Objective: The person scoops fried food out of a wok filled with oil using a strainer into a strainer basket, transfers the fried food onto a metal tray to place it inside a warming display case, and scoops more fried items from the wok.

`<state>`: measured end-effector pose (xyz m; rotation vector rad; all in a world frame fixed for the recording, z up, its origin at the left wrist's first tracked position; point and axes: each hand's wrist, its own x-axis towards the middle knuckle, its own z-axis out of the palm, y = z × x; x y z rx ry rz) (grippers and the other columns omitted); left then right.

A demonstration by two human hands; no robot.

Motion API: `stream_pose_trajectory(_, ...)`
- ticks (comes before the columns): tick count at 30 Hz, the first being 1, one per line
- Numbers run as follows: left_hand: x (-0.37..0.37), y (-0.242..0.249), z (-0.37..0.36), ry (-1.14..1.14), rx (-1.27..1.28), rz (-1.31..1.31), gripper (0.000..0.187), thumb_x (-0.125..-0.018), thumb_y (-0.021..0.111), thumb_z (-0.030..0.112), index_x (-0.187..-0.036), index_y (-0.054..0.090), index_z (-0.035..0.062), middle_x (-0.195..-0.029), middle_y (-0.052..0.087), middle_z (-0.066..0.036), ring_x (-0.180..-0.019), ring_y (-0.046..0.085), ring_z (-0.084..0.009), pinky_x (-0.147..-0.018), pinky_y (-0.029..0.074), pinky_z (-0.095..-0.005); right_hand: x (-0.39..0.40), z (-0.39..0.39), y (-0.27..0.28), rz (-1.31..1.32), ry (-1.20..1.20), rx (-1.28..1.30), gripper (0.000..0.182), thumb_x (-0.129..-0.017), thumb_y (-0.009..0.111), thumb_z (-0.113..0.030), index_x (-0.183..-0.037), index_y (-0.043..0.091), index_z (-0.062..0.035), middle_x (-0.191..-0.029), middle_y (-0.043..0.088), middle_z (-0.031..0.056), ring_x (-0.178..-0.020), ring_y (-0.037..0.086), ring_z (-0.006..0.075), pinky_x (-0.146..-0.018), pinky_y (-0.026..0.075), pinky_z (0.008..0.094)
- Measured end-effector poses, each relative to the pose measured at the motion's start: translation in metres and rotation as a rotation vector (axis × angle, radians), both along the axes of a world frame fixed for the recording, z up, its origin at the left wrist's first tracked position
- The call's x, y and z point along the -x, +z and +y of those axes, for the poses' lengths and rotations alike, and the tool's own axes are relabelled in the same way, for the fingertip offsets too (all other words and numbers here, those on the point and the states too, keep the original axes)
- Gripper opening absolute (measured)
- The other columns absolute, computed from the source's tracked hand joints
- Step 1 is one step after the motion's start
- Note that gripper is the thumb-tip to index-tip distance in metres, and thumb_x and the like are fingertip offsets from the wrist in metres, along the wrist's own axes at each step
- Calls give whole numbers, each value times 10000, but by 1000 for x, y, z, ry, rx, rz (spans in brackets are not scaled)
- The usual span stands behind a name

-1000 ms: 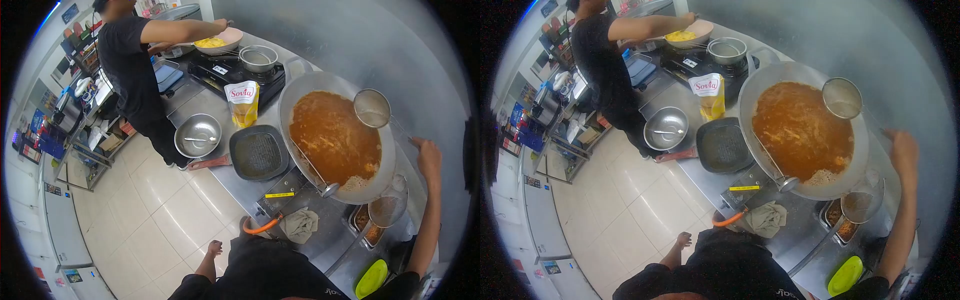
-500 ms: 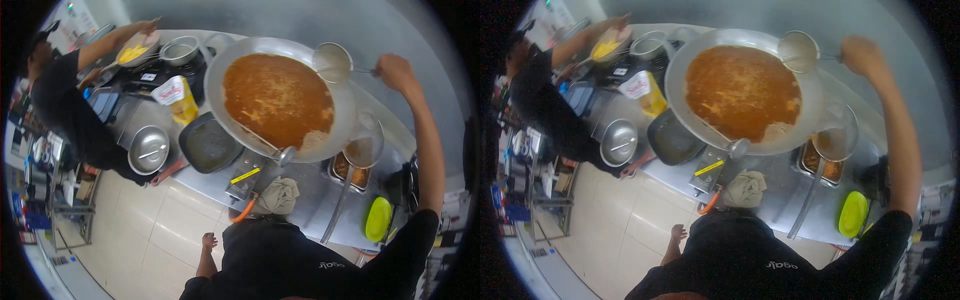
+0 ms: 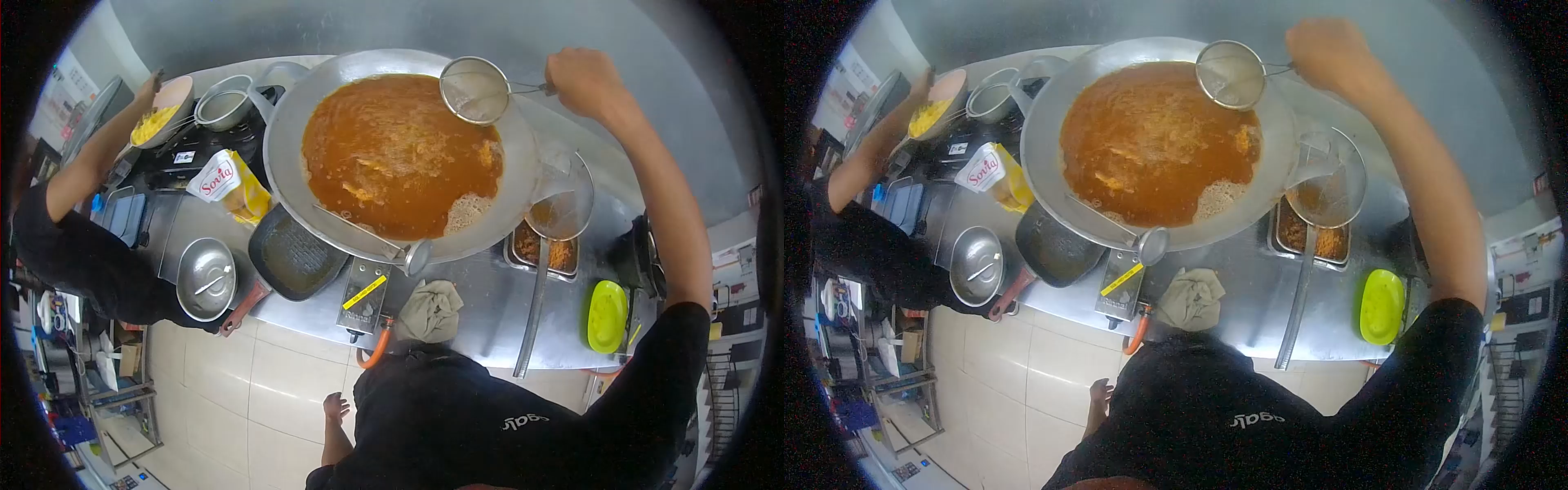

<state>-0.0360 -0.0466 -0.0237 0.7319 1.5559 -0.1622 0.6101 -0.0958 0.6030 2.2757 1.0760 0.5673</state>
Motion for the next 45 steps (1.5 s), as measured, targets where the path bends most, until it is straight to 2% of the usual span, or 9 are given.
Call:
stream_pose_trajectory(3, 3, -7, -3, -7, -2, -18, 382, -880, 546, 283, -1216, 500, 108, -958, 609, -140, -761, 614, -265, -677, 508, -419, 2, -1, -4, 33, -35, 62, 259, -710, 557, 26, -856, 727, -103, -801, 677, 154, -791, 647, 341, -707, 517, 422)
stream_pose_trajectory(9, 6, -1, -6, 41, -51, 110, 361, -896, 538, 268, -1209, 502, 90, -912, 621, -132, -712, 613, -251, -639, 512, -396, 19, -14, -18, 97, 224, -156, 303, -722, 538, 23, -917, 725, -114, -820, 672, 171, -770, 648, 337, -710, 514, 425)
stream_pose_trajectory(18, -1, 2, -1, 11, -23, 93, 394, -875, 542, 280, -1189, 512, 44, -921, 622, -143, -722, 616, -255, -642, 511, -394, 17, 15, -51, -34, 31, 0, 321, -744, 537, 0, -913, 734, -189, -752, 663, 142, -763, 664, 302, -712, 523, 422)
stream_pose_trajectory(24, 0, -6, -2, 38, -22, 62, 367, -869, 540, 266, -1175, 522, 66, -899, 624, -134, -693, 612, -251, -635, 507, -406, -10, 16, -76, 437, 57, -25, 282, -755, 571, -22, -951, 731, -147, -844, 687, 133, -786, 643, 328, -697, 508, 401)
stream_pose_trajectory(27, 0, -7, -3, 21, -13, 60, 343, -864, 539, 254, -1162, 531, 84, -883, 624, -127, -670, 609, -245, -625, 509, -404, 4, 24, -65, 732, -106, -44, 202, -823, 585, -83, -975, 718, -82, -928, 672, 195, -887, 639, 308, -786, 491, 392)
stream_pose_trajectory(30, -8, -6, 5, 17, 24, 94, 327, -861, 543, 248, -1147, 537, 91, -873, 624, -123, -656, 608, -239, -612, 506, -401, -17, 10, -82, 1004, -3, -151, 258, -824, 583, -78, -1055, 697, -93, -942, 678, 170, -837, 640, 285, -758, 483, 374)
stream_pose_trajectory(33, -10, -2, 9, 35, -14, 50, 313, -863, 551, 250, -1133, 543, 92, -869, 623, -122, -658, 608, -236, -605, 504, -398, -10, -5, -81, 1109, 16, -222, 275, -810, 565, -33, -1057, 684, -53, -871, 684, 147, -795, 617, 177, -753, 469, 312)
stream_pose_trajectory(39, -6, 0, 16, -17, -63, 51, 292, -872, 558, 254, -1111, 546, 86, -802, 630, -109, -614, 592, -194, -546, 490, -340, 12, -37, -74, 1217, -55, -384, 282, -814, 549, 2, -1077, 649, 20, -906, 691, 131, -812, 606, 153, -768, 472, 301)
stream_pose_trajectory(45, -3, 3, 15, -55, -65, 83, 286, -880, 550, 248, -1115, 548, 86, -797, 626, -103, -612, 590, -190, -526, 476, -320, 47, -59, -60, 1095, -36, -403, 233, -849, 567, -63, -1053, 679, -46, -939, 680, 178, -820, 646, 269, -771, 481, 349)
